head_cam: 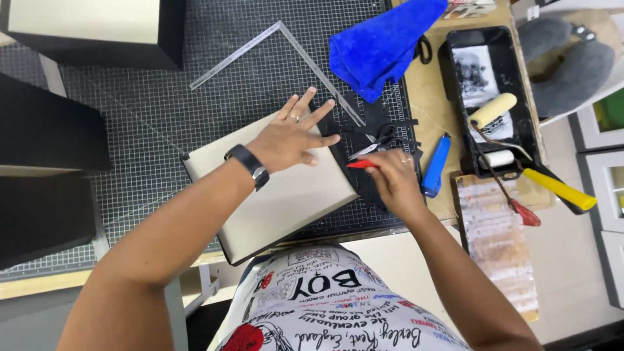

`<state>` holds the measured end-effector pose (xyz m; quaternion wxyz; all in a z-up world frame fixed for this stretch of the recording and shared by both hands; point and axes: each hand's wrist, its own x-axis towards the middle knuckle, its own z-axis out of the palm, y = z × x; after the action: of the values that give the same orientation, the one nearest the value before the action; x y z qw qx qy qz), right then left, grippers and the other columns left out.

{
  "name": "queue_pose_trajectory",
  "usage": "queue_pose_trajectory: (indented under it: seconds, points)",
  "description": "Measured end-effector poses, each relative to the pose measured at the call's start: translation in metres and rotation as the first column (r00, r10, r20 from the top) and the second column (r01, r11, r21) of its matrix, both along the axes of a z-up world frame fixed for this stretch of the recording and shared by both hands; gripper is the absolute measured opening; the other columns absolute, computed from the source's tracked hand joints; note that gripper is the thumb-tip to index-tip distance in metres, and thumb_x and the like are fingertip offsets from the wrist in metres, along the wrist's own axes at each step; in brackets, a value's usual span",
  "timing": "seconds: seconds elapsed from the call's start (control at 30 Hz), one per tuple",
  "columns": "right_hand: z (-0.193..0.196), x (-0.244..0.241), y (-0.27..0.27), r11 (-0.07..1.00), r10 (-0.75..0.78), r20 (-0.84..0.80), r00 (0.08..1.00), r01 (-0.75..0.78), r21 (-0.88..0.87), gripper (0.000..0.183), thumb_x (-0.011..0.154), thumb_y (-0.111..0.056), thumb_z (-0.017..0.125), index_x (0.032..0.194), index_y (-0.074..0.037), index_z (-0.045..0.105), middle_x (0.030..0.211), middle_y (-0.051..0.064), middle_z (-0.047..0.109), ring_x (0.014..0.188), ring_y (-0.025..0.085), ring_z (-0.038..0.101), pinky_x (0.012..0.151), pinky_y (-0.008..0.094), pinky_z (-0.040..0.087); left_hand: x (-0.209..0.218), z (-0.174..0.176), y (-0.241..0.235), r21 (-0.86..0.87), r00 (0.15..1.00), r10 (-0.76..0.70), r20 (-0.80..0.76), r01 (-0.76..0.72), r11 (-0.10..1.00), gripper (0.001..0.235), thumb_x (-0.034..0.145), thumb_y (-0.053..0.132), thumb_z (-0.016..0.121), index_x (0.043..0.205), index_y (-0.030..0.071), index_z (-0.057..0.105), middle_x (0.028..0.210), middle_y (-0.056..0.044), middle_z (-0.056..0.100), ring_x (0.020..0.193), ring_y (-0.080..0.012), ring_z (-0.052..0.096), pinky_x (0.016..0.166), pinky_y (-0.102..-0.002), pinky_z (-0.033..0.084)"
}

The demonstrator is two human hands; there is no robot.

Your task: The person trims excess black material from the edges of a white rectangular board using a utility knife and ruler. They then use a red plastic scraper to smooth the edges and a small brush to clean away debris from the board and cutting mat.

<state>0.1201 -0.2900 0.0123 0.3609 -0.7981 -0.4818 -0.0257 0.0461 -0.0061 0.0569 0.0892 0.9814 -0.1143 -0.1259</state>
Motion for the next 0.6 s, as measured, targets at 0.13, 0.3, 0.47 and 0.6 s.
queue_pose_trajectory:
  seconds: [0.13,0.3,0.47,0.6]
  points:
    - [-0.001,0.018,0.029,0.991,0.107,0.145,0.984,-0.093,-0.098,0.028,0.104,-0.018,0.06,0.13,-0.021,0.068,0.105,0.002,0.066,0.102,0.027,0.058,0.092,0.046,0.039,-0.023,-0.012,0.005,-0.089,0.995,0.071,0.077,-0.064,0.994,0.053,0.098,0.049,0.055,0.151,0.05,0.047,0.175,-0.002,0.002,0.157,-0.0407,-0.011,0.128,-0.053,-0.004]
    - [0.001,0.038,0.06,0.969,0.21,0.304,0.929,-0.155,-0.194,0.026,0.108,-0.021,0.05,0.128,-0.02,0.066,0.101,0.002,0.063,0.103,0.028,0.056,0.092,0.047,0.039,-0.038,-0.023,0.006,-0.154,0.97,0.119,0.212,-0.087,0.984,0.04,0.109,0.042,0.046,0.148,0.043,0.055,0.176,0.0,0.002,0.158,-0.0365,-0.011,0.129,-0.05,0.0]
    - [0.027,0.005,0.031,0.931,0.285,0.23,0.931,-0.212,-0.298,0.034,0.099,-0.005,0.056,0.128,-0.018,0.066,0.098,0.005,0.066,0.099,0.028,0.057,0.089,0.046,0.039,-0.039,-0.034,0.005,-0.191,0.946,0.13,0.298,-0.074,0.979,0.042,0.106,0.038,0.048,0.147,0.046,0.056,0.175,0.001,0.006,0.159,-0.0366,-0.006,0.129,-0.051,0.003]
    - [0.031,-0.015,0.003,0.891,0.317,0.155,0.936,-0.238,-0.386,0.045,0.091,0.004,0.056,0.128,-0.02,0.065,0.101,0.003,0.067,0.1,0.026,0.057,0.089,0.045,0.04,-0.038,-0.038,0.005,-0.204,0.905,0.131,0.405,-0.051,0.978,0.042,0.105,0.033,0.052,0.145,0.042,0.061,0.175,-0.001,0.011,0.159,-0.0377,-0.002,0.129,-0.052,0.007]
